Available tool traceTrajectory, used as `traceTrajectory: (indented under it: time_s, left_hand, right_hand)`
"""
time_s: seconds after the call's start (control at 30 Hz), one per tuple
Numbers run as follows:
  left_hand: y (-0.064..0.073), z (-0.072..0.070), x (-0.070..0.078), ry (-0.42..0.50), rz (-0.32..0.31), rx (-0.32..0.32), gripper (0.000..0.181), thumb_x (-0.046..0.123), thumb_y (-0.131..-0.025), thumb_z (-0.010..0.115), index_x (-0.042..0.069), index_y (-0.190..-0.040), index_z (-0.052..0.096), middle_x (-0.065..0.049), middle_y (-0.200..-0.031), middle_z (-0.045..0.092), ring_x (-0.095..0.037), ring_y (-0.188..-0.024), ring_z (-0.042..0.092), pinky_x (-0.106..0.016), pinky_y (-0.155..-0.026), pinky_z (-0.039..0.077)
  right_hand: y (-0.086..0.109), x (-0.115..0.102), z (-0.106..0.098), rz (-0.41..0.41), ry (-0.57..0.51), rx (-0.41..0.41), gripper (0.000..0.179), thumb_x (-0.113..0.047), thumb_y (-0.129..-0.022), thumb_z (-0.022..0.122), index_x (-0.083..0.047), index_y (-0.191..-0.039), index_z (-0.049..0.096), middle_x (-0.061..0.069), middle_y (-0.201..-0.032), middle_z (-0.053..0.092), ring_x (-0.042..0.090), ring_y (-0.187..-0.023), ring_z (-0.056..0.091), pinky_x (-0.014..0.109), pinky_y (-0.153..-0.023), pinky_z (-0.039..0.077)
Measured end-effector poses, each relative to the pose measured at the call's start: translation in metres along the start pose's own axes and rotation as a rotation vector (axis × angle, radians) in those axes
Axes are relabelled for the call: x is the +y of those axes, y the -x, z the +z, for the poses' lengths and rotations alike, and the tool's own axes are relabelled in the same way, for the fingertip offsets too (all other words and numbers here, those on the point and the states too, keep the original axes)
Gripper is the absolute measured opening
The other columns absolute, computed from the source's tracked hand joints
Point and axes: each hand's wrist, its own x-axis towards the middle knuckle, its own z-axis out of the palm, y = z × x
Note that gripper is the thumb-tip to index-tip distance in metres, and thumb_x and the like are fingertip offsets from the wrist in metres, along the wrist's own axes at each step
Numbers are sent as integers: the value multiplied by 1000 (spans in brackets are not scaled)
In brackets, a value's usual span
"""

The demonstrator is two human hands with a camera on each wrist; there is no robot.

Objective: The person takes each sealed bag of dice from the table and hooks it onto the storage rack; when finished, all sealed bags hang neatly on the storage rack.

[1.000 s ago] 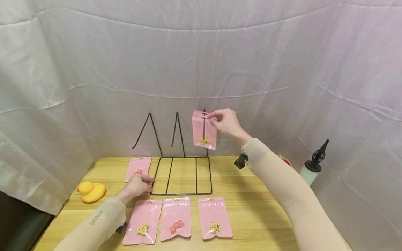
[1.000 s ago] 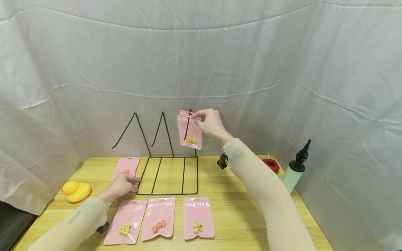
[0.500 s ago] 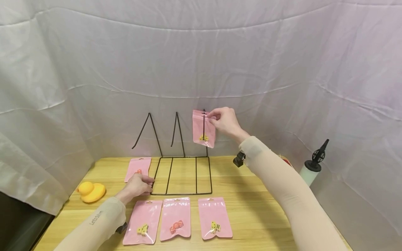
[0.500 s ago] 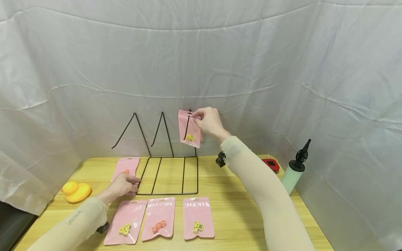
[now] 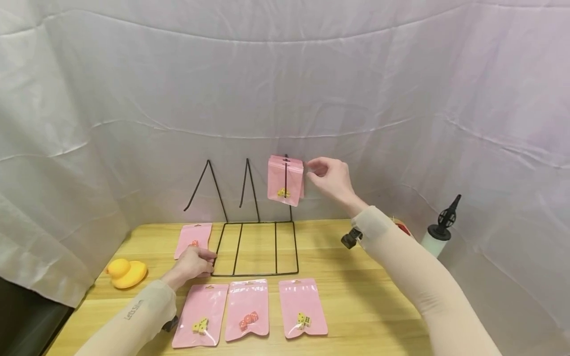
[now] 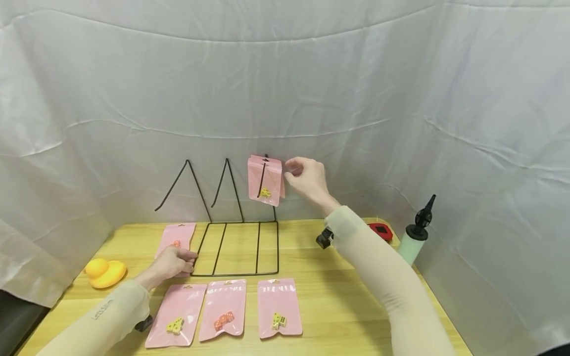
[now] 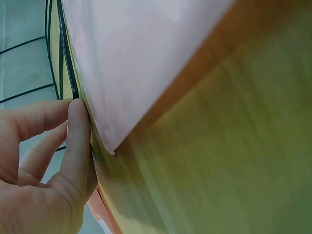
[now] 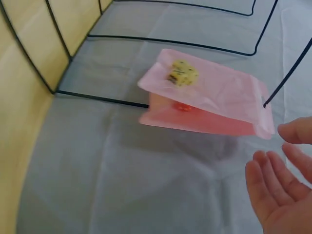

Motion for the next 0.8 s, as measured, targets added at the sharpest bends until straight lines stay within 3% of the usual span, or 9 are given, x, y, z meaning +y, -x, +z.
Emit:
traceTrajectory:
  time_s: [0.17, 0.4, 0.5, 0.7, 0.8]
  left_hand:
    - [-1, -1, -2, -7, 2, 0, 52, -12, -88, 79, -13, -140, 70, -21, -115, 73, -19, -90, 72, -33, -77, 71]
    - [-1, -3, -4, -1, 2, 8, 53, -11, -89, 79, -13, -141, 69, -24, -119, 74, -20, -92, 74, -32, -78, 71]
    - [0, -4, -6, 1, 11, 4, 53, -11, -89, 79, -14, -141, 68, -26, -122, 74, -19, -92, 74, -34, -80, 72]
    - [3, -5, -5, -4, 18, 6, 52, -11, -88, 79, -15, -140, 69, -23, -118, 75, -15, -87, 74, -34, -79, 72]
    - [5, -5, -5, -11, 24, 4, 52, -11, -88, 79, -16, -139, 69, -24, -117, 75, -15, -88, 74, -34, -78, 72]
  right_hand:
    - [33, 17, -2, 91, -51, -64, 35, -17, -99, 80, -6, -132, 78, 17, -128, 83, 36, -109, 82, 53, -97, 69]
    - [86, 41, 17, 238, -107, -256, 36, -21, -99, 83, -9, -132, 78, 15, -127, 82, 28, -108, 79, 41, -93, 69]
    - [106, 53, 30, 246, -141, -352, 34, -19, -97, 84, -6, -129, 79, 18, -126, 82, 25, -104, 80, 36, -88, 70]
    - [140, 69, 48, 184, -140, -586, 40, -16, -93, 87, 3, -127, 77, 27, -127, 79, 27, -103, 82, 33, -87, 70]
    - [156, 69, 57, 168, -126, -683, 42, -13, -90, 90, 4, -126, 77, 24, -124, 80, 28, -103, 81, 35, -86, 70]
